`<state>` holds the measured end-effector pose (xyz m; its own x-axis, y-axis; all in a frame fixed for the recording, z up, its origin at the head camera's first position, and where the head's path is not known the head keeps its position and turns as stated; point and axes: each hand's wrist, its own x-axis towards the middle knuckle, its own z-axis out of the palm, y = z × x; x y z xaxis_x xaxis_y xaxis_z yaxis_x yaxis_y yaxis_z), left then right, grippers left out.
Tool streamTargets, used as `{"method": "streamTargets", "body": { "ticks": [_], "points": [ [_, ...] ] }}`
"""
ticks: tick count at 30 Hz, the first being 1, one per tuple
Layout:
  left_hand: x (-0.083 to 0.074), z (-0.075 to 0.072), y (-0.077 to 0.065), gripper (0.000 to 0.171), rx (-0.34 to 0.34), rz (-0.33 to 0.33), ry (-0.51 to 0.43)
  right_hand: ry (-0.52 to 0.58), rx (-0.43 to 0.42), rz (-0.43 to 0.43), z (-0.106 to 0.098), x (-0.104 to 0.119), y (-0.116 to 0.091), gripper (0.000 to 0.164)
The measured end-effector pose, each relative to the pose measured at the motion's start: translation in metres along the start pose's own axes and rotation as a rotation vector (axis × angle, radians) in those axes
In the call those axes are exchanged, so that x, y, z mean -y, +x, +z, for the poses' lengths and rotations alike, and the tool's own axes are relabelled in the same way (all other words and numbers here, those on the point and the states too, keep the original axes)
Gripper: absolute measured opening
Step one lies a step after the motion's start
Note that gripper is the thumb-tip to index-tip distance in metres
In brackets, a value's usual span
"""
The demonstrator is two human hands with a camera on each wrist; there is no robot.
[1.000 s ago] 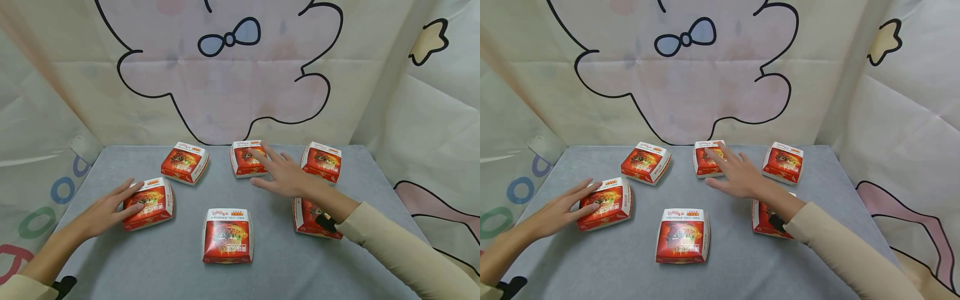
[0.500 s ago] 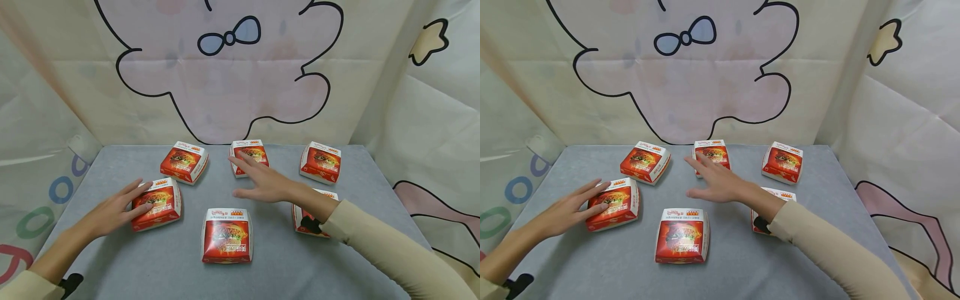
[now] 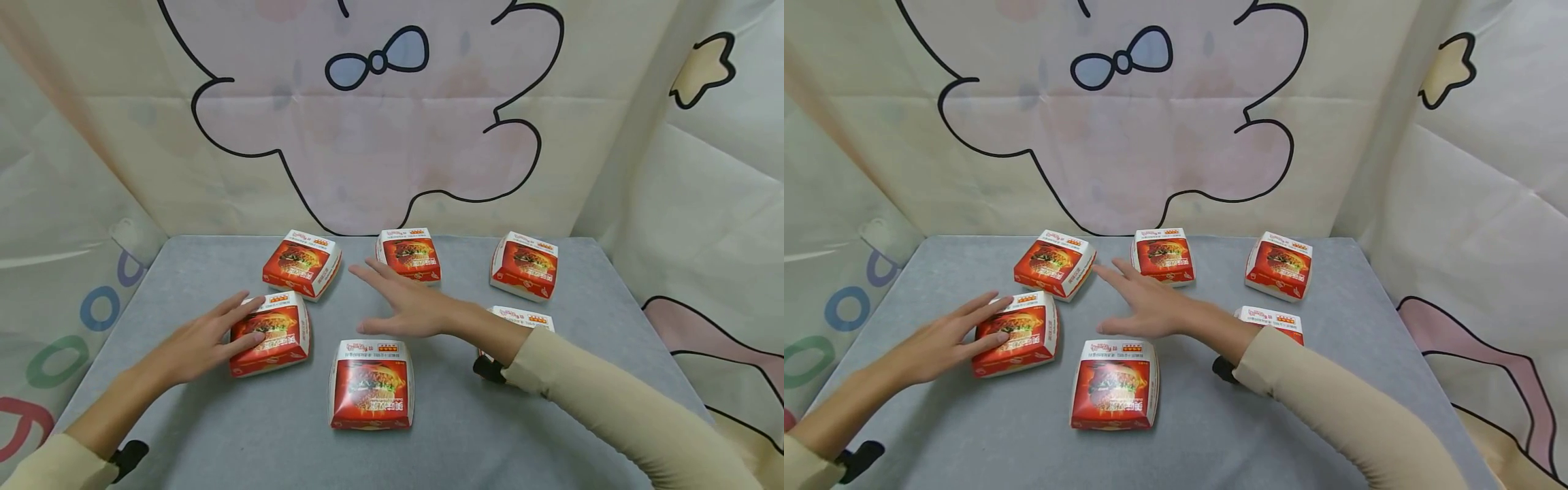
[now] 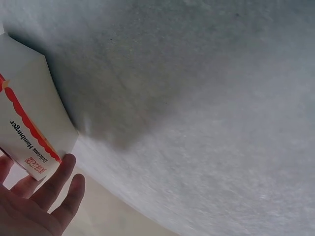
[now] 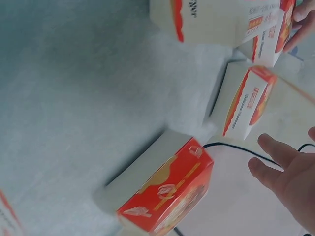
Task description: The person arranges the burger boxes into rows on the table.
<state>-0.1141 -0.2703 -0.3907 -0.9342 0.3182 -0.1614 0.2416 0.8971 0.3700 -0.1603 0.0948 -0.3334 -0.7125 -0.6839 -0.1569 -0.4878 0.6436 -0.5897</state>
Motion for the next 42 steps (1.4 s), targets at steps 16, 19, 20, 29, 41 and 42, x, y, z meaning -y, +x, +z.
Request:
{"method": "streamTargets", "body": {
  "ticks": [16,19,20,29,41,42],
  "points": [
    [-0.009,0.005,0.002,0.079,-0.006,0.008,0.005,0.023,0.114,-0.040,0.021,0.024,0.023,0.084],
    [-0.010,0.004,0.003,0.077,-0.006,0.010,0.004,0.041,0.126,-0.050,0.024,0.028,0.027,0.083],
    [-0.010,0.004,0.003,0.076,-0.004,0.013,0.002,0.042,0.132,-0.050,0.025,0.028,0.028,0.083],
    [-0.007,0.004,0.005,0.064,-0.018,0.068,-0.029,0.027,0.197,-0.054,0.039,0.032,0.040,0.081],
    [-0.008,0.003,0.005,0.064,-0.024,0.078,-0.028,0.006,0.235,-0.049,0.047,0.046,0.052,0.080],
    [-0.007,0.003,0.005,0.064,-0.026,0.077,-0.028,0.002,0.237,-0.046,0.048,0.047,0.052,0.080]
  ]
}}
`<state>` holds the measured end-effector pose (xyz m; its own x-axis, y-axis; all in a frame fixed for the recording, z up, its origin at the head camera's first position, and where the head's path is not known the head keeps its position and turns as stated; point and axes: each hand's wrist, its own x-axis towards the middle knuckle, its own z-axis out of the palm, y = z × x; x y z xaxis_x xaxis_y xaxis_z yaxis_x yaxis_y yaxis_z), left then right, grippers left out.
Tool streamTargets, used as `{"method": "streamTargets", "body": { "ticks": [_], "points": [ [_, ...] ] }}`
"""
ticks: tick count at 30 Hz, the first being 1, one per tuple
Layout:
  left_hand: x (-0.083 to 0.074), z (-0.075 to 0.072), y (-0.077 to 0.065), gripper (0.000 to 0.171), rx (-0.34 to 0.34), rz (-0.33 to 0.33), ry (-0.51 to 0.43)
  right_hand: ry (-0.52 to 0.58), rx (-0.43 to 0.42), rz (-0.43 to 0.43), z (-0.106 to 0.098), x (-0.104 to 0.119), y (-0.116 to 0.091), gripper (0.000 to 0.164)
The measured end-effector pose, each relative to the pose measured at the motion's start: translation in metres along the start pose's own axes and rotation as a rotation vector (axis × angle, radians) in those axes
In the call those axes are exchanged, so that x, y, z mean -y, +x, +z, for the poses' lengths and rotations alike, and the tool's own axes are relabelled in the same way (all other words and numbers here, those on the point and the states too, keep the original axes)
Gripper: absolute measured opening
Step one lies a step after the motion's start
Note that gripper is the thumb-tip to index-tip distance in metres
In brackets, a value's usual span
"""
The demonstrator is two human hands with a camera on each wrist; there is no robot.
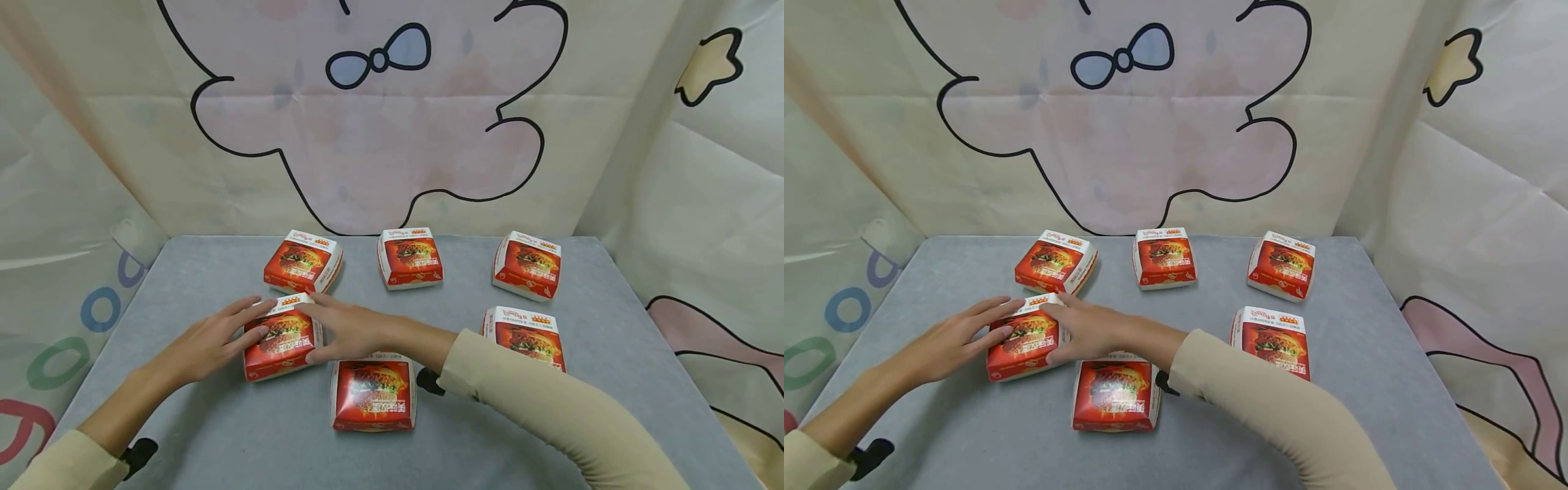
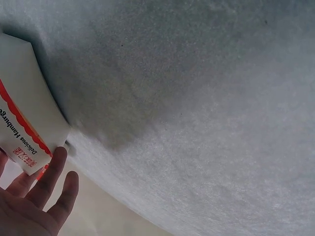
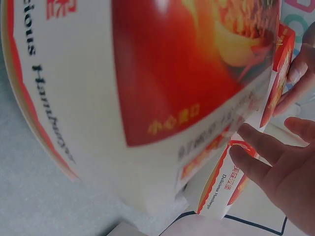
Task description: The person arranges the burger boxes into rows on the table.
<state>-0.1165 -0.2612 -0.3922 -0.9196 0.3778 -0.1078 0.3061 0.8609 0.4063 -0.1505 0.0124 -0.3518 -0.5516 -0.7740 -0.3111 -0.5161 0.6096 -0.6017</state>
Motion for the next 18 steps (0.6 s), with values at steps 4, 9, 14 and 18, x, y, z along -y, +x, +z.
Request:
{"method": "streamTargets", "body": {
  "ticks": [4,9,14,18],
  "points": [
    [0.000,0.000,0.000,0.064,0.000,0.000,0.001,-0.045,0.017,0.015,0.001,0.003,0.002,0.076],
    [0.000,0.000,0.001,0.064,-0.002,-0.001,0.020,-0.121,0.031,0.016,0.002,0.005,0.006,0.068],
    [0.001,0.000,0.002,0.064,-0.009,-0.004,0.046,-0.151,0.014,0.016,0.003,0.005,0.011,0.064],
    [0.000,-0.002,0.003,0.065,-0.007,-0.012,0.074,-0.167,0.008,0.026,0.003,0.005,0.013,0.062]
  ]
}}
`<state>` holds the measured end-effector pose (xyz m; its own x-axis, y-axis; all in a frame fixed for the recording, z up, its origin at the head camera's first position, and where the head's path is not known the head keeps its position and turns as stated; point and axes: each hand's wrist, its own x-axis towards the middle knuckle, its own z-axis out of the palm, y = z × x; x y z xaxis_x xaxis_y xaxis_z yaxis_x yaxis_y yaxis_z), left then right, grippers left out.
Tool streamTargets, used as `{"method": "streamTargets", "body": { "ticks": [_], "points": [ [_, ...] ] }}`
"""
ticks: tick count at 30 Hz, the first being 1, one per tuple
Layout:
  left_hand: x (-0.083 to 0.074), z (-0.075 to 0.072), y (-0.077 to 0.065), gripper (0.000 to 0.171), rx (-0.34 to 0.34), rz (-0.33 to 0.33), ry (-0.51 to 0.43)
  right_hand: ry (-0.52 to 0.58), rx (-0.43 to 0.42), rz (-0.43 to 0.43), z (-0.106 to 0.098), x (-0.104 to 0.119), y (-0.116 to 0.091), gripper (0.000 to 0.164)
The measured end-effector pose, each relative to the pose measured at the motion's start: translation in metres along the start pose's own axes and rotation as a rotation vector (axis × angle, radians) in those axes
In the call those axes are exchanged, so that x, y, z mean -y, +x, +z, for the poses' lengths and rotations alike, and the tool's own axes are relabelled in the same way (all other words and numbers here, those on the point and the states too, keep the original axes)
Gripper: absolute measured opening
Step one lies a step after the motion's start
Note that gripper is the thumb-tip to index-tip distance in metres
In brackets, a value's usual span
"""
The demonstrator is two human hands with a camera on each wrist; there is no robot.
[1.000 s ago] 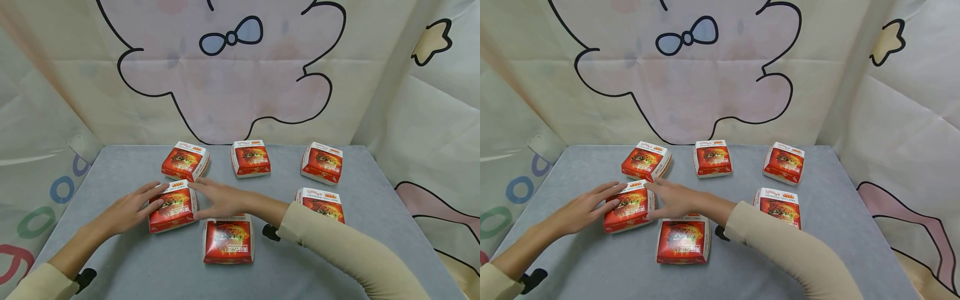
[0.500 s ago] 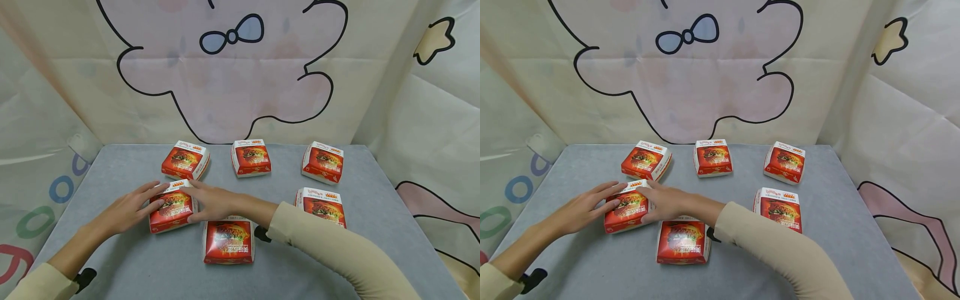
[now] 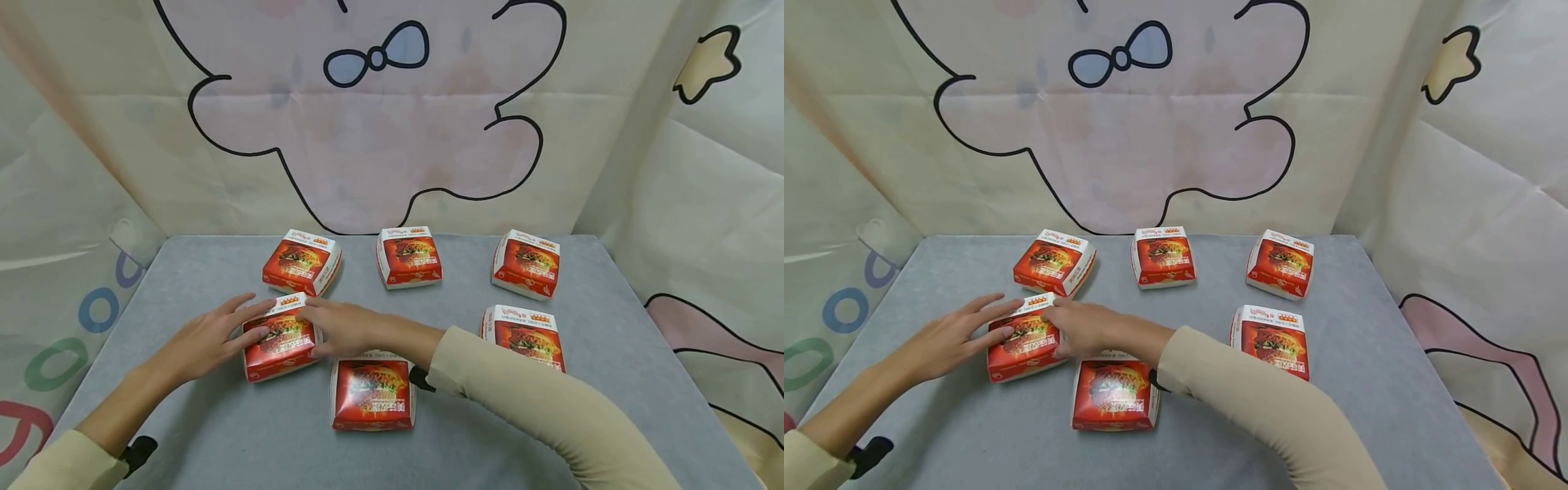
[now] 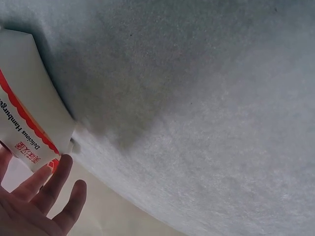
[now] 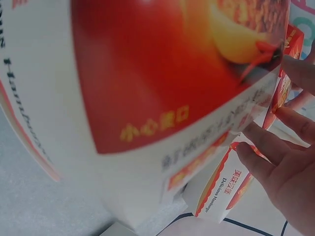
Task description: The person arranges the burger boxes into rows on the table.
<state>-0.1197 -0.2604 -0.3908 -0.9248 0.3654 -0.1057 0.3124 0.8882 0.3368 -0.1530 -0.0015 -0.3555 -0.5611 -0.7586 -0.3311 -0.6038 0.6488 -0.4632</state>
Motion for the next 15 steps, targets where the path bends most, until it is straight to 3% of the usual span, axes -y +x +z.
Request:
{"method": "streamTargets", "body": {
  "ticks": [8,15],
  "points": [
    [-0.0007,-0.0017,0.0010,0.069,-0.022,0.009,-0.005,-0.039,-0.025,-0.007,0.0001,0.0005,0.0014,0.060],
    [-0.0008,-0.0045,0.0014,0.075,-0.040,0.084,-0.065,-0.080,-0.042,-0.046,0.0011,0.0009,0.0016,0.053]
  ]
}}
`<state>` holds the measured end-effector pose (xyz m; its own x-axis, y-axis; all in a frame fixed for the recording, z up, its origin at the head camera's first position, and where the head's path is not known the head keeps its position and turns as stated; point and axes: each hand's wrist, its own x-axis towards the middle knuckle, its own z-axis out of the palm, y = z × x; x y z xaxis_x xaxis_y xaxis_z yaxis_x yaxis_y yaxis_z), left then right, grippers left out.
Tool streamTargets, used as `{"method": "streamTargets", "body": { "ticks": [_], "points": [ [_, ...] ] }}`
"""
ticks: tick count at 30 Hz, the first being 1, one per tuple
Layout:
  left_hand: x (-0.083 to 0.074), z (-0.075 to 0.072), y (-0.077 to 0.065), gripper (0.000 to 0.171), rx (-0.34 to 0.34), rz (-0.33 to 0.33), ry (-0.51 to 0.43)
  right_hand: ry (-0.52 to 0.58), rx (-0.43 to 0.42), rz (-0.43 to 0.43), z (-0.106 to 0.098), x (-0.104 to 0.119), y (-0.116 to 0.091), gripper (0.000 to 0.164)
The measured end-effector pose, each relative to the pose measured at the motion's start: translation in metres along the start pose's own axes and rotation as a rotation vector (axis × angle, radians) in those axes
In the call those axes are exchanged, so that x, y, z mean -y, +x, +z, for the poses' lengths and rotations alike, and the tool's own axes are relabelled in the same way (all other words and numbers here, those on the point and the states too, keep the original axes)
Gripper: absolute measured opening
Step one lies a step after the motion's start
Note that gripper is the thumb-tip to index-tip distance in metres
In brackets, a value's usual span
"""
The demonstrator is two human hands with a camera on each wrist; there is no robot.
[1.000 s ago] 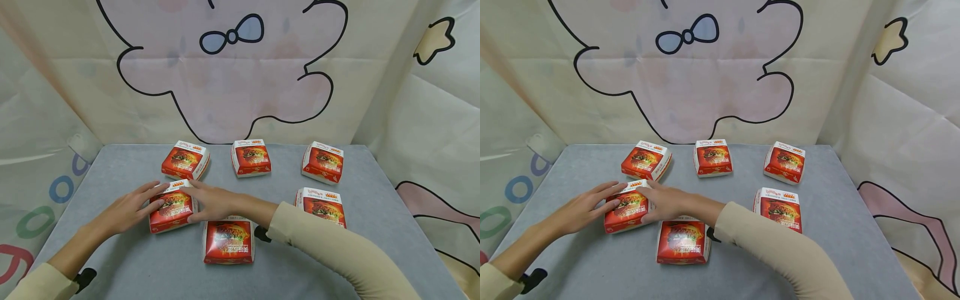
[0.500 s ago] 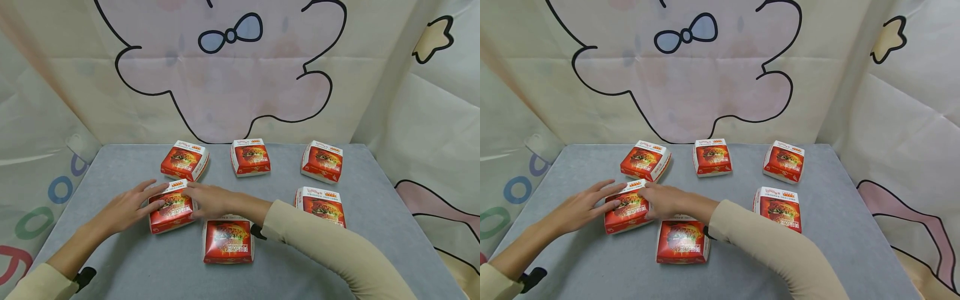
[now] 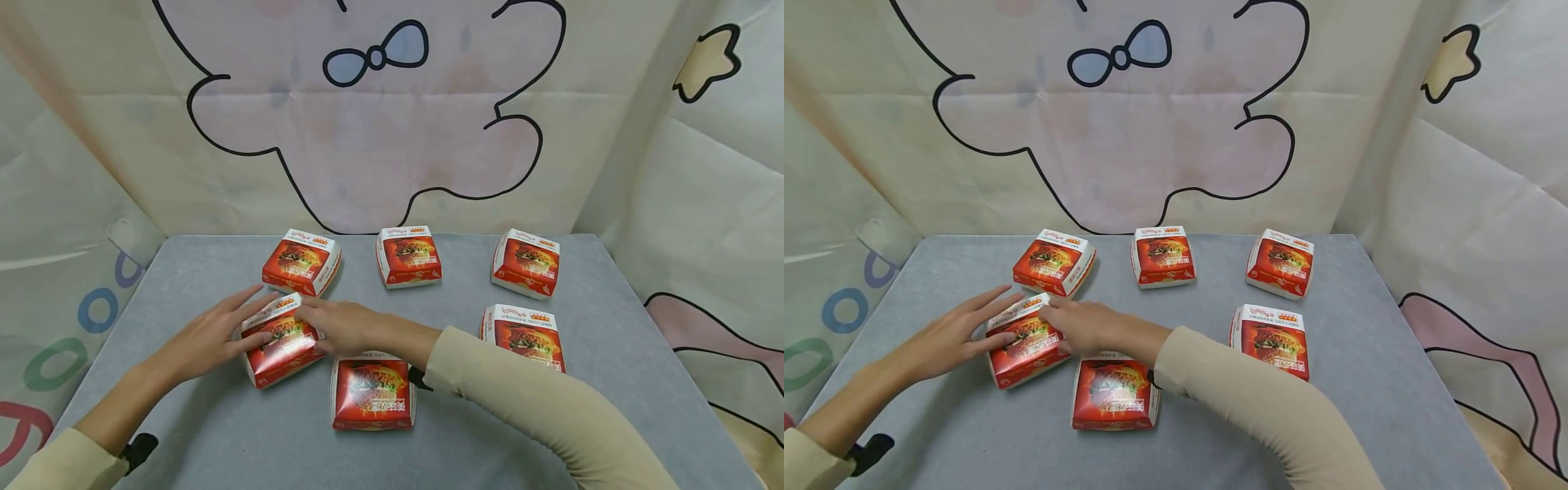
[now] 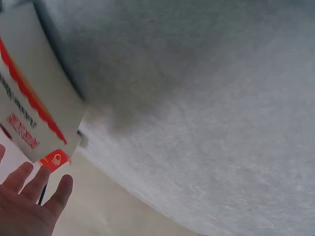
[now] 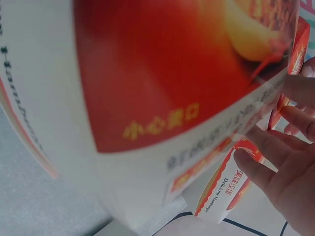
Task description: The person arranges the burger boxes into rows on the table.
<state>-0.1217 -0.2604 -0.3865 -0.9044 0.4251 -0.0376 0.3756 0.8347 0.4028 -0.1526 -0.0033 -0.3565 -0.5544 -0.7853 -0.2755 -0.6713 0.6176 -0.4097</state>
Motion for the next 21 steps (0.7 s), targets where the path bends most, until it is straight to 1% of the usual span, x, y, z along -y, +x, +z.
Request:
{"method": "streamTargets", "body": {
  "ticks": [3,7,10,16,18,21],
  "points": [
    [-0.001,-0.002,0.002,0.077,0.001,0.028,-0.049,-0.004,-0.008,-0.030,0.001,-0.001,0.001,0.049],
    [-0.003,-0.005,0.005,0.084,0.015,0.038,-0.124,-0.006,-0.017,-0.067,0.001,-0.002,0.002,0.046],
    [-0.003,-0.005,0.008,0.085,0.024,0.060,-0.156,-0.008,-0.024,-0.084,0.001,-0.002,0.003,0.045],
    [-0.003,-0.004,0.011,0.077,0.044,0.146,-0.179,-0.031,-0.018,-0.080,0.002,-0.001,0.002,0.050],
    [-0.004,-0.004,0.012,0.076,0.053,0.155,-0.183,-0.054,-0.020,-0.071,0.003,-0.001,0.001,0.050],
    [-0.005,-0.005,0.011,0.072,0.066,0.159,-0.161,-0.108,-0.039,-0.064,0.002,0.001,-0.002,0.049]
  ]
}}
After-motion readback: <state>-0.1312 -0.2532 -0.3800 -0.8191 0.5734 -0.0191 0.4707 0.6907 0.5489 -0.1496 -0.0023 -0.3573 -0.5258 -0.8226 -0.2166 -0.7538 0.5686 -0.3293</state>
